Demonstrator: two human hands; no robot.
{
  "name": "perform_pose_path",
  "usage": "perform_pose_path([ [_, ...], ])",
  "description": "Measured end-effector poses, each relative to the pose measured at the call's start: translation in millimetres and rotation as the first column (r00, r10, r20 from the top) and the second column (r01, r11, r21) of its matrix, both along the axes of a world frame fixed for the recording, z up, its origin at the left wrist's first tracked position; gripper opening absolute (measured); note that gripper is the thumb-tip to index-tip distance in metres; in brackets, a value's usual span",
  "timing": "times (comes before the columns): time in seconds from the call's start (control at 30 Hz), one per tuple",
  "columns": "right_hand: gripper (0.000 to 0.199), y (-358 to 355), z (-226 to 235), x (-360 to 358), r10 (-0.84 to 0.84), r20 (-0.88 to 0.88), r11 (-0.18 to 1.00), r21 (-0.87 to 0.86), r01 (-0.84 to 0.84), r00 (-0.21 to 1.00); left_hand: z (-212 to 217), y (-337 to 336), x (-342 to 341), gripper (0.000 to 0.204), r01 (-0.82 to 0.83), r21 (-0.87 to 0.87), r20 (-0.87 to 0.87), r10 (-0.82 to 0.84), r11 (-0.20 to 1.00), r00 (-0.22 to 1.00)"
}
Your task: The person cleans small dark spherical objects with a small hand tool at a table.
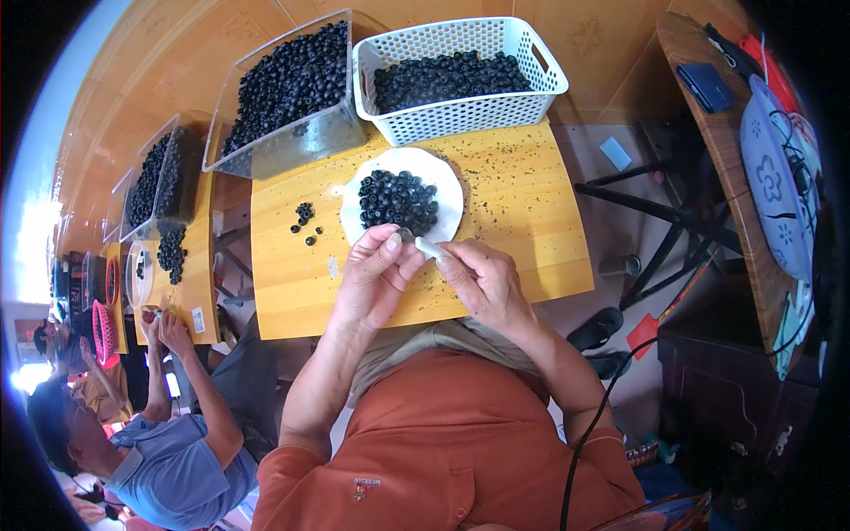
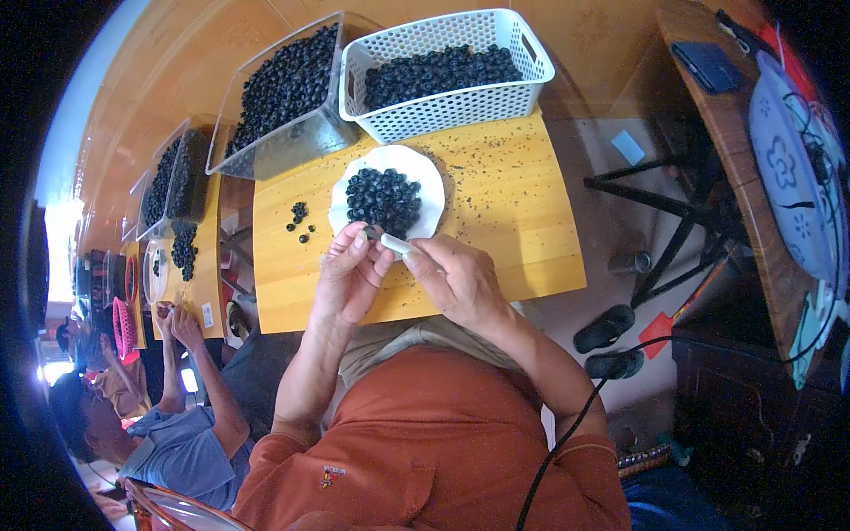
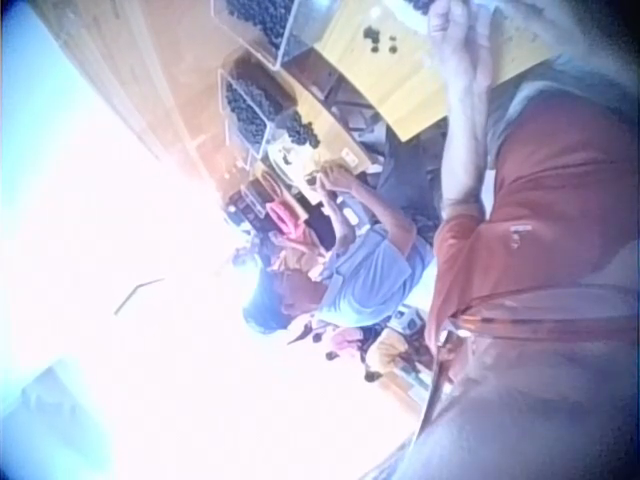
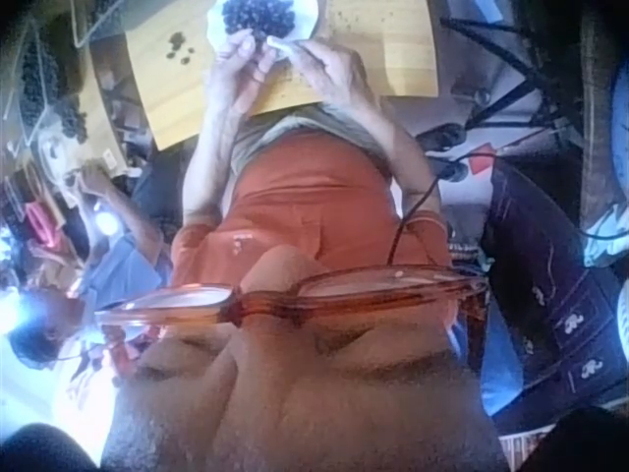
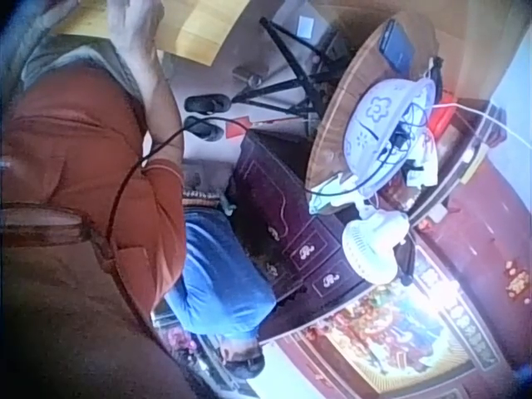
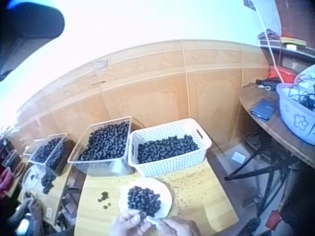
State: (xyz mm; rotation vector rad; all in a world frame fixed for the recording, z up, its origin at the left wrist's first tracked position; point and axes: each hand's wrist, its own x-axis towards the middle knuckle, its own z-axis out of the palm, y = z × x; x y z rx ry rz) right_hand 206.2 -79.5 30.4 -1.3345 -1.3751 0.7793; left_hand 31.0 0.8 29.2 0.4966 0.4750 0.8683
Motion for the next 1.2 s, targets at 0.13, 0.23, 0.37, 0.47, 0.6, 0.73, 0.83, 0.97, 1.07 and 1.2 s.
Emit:
perform_pose_path([
  [0.13,0.028,-0.8,-1.2,-0.7,-0.014,0.069,0.997,0.078,0.008,0.997,-1.7,-1.6,-0.1,0.014,-0.014,-0.011,0.005,0.014,1.000,1.000],
  [0.23,0.026,-1.6,1.3,-1.2,-0.020,0.068,0.997,0.082,0.015,0.997,-1.5,-3.8,-0.4,0.013,-0.012,-0.024,0.015,0.013,1.000,1.000],
  [0.37,0.025,-2.7,1.7,-1.2,-0.029,0.073,0.997,0.075,0.023,0.997,-0.1,-7.1,1.5,0.013,-0.014,-0.051,0.043,0.016,0.999,0.999],
  [0.47,0.026,-2.3,-0.3,-1.5,-0.048,0.042,0.987,0.153,0.041,0.998,0.2,-8.8,2.2,0.013,-0.007,-0.045,0.053,0.010,0.999,0.999],
  [0.6,0.025,-3.3,0.2,-0.2,-0.046,0.052,0.984,0.173,0.037,0.998,-0.1,-12.6,2.1,0.012,0.002,-0.021,0.071,0.000,1.000,0.998],
  [0.73,0.026,1.7,-11.9,4.2,-0.134,0.025,0.990,0.054,0.132,0.991,2.6,-18.2,0.8,0.011,0.020,0.063,0.086,-0.026,0.998,0.996],
  [0.83,0.028,1.8,-12.3,17.9,-0.159,-0.162,0.987,-0.021,0.157,0.974,17.0,-23.9,3.9,0.011,0.071,0.166,0.154,-0.097,0.984,0.983],
  [0.97,0.028,-0.7,-0.6,14.5,-0.040,-0.257,0.999,0.011,0.044,0.966,11.1,-15.1,2.8,0.011,0.025,0.095,0.133,-0.038,0.995,0.990],
  [1.07,0.028,-2.6,0.7,10.4,0.000,-0.331,0.999,-0.033,-0.011,0.944,6.5,-16.6,7.1,0.009,0.044,0.061,0.106,-0.050,0.997,0.993],
  [1.2,0.029,-1.1,5.0,2.2,0.046,-0.380,0.998,-0.031,-0.062,0.924,-2.5,-18.4,5.8,0.009,0.039,0.041,0.065,-0.041,0.998,0.997],
])
